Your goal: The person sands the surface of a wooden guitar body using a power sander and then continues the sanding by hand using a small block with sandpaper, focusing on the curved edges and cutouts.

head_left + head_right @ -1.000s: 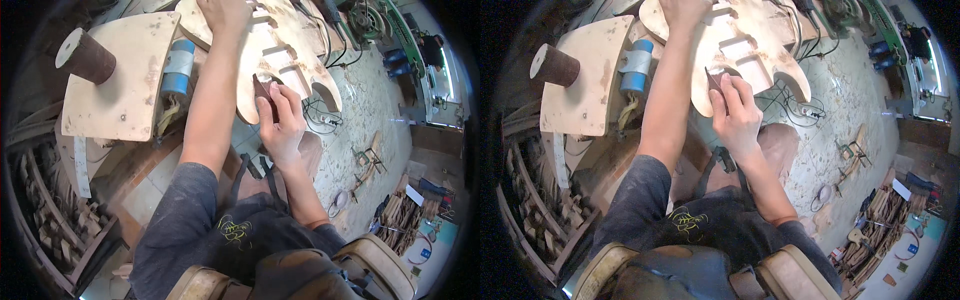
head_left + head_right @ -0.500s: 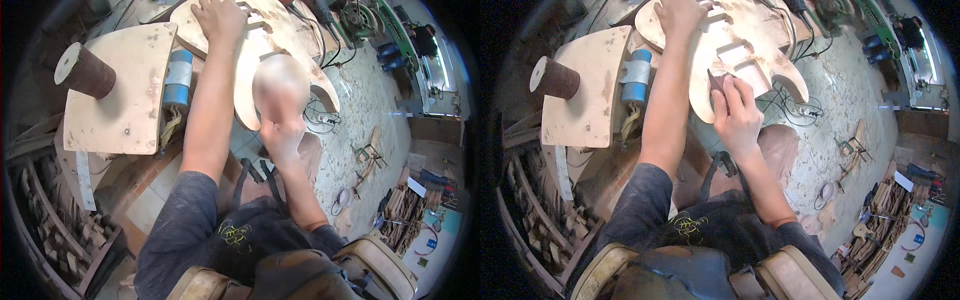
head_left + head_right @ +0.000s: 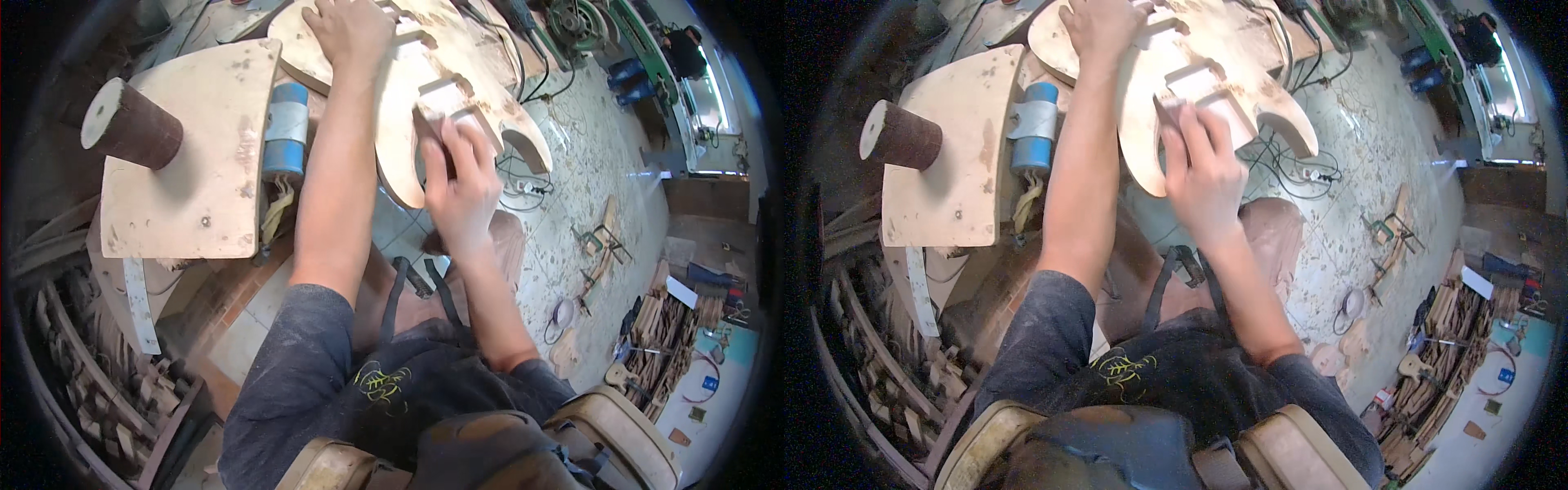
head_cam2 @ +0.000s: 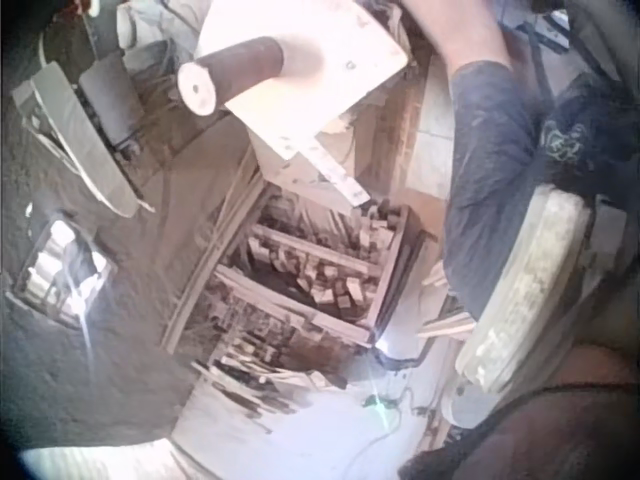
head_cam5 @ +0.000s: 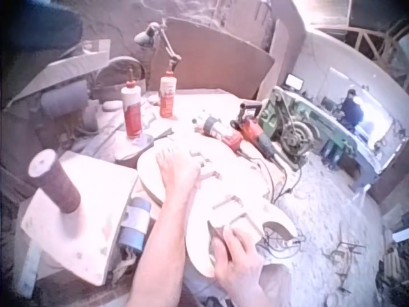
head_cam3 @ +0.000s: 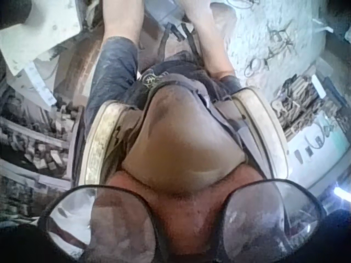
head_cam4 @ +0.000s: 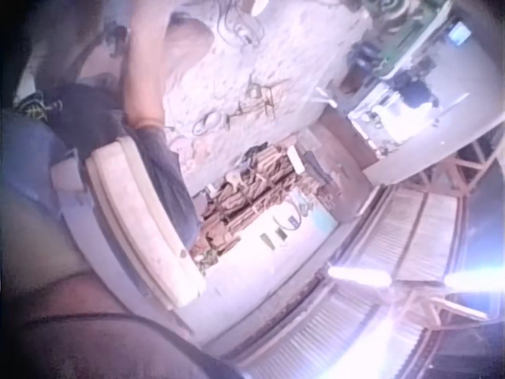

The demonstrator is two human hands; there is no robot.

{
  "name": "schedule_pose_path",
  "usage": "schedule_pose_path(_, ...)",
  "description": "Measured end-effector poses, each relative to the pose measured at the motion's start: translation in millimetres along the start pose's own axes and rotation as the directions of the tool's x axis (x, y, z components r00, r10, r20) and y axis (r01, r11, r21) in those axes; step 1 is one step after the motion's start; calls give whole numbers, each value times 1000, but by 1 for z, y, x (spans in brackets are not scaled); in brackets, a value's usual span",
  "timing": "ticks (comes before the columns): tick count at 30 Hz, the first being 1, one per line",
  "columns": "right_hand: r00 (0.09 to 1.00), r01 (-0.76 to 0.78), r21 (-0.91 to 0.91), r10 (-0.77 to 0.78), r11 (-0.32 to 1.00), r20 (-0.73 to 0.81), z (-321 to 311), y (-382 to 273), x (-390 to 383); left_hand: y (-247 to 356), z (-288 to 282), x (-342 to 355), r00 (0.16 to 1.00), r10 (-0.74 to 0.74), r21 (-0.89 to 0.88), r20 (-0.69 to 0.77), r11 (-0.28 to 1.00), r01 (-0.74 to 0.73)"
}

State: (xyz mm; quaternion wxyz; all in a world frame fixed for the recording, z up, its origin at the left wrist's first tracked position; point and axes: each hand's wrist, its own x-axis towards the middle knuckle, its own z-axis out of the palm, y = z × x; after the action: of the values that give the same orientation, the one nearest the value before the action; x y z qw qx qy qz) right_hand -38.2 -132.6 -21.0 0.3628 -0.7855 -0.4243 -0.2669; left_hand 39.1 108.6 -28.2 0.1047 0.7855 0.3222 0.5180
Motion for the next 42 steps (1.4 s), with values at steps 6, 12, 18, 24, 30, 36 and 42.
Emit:
schedule_pose_path(6, 1000, 30, 6, -30, 1000, 1, -2, 1, -5, 16, -25, 0, 1000, -15, -214, 26, 977, 20)
schedule_pose_path(12, 999, -18, 15, 18, 1000, 36, -1, -1, 4, 15, -16, -5, 990, -25, -141, 135, 989, 45)
schedule_pose_path(18, 998, -53, -4, 53, 999, 41, 0, -5, 32, 16, -5, 2, 699, -144, -631, 700, 334, 701)
schedule_pose_path(24, 890, -449, 259, 401, 855, 218, -115, 39, -59, -7, 18, 8, 895, -107, 249, 433, 969, -5)
schedule_pose_path(30, 320, -899, 430, 793, 82, 518, -195, 74, -130, -47, 28, 70, 688, -328, 421, 648, 906, 36)
schedule_pose_path(36, 140, -800, 562, 846, -211, 515, -204, 92, -188, 4, 27, 47, 709, -371, 525, 599, 851, 2)
schedule_pose_path(42, 404, -787, 616, 733, -26, 547, -180, 94, -155, -8, -3, 45, 845, -193, 409, 499, 912, -34)
